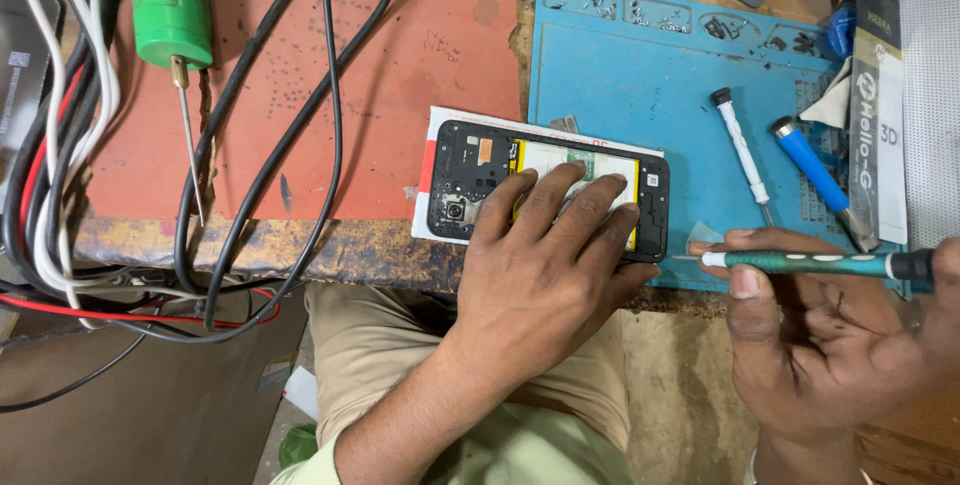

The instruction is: The person uses a screwdriver to remove screws from the back of a disassembled smartphone, then removes the camera lens and cleans it with a cloth.

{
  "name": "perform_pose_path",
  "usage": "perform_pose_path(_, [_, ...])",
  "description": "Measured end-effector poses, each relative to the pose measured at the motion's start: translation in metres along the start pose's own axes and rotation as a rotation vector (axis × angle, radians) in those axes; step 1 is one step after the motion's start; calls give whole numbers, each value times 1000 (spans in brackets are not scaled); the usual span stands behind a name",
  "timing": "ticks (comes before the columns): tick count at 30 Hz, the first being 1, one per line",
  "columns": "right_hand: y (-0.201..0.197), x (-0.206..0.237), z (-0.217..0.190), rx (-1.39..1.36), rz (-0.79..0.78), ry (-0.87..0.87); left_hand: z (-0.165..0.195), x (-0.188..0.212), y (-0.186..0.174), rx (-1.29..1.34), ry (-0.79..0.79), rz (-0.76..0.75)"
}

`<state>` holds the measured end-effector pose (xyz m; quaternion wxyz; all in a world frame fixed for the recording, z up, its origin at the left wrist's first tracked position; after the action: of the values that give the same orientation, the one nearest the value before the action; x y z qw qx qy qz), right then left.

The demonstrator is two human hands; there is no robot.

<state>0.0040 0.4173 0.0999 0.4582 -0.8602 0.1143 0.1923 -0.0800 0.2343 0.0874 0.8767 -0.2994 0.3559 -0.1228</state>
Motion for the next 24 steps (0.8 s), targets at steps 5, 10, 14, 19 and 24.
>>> perform_pose_path(5, [-1, 2, 3, 4, 14, 14, 0, 0, 0, 1, -2, -1])
perform_pose_path(10, [0, 0, 5, 13, -8, -29, -1, 1, 1, 6, -1, -4])
perform_pose_path(14, [1, 0, 5, -10, 2, 19, -1, 1, 0, 5, 3, 6])
perform_pose_path(19, [-1, -8, -12, -58, 34, -18, -1, 0, 1, 8, 0, -7])
perform_pose_path(24, [-8, -22, -7, -4, 81, 213, 1, 2, -3, 59, 21, 3])
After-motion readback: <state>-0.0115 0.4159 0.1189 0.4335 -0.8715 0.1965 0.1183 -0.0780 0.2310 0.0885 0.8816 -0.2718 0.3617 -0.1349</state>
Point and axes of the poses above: each hand's wrist, its own x-axis away from the middle knuckle, its own y-axis out of the palm, z = x × y, the point moved 8 cm from there along -x, towards the middle knuckle, and after that the axes turned 6 degrees about x, right-handed, at the moved point
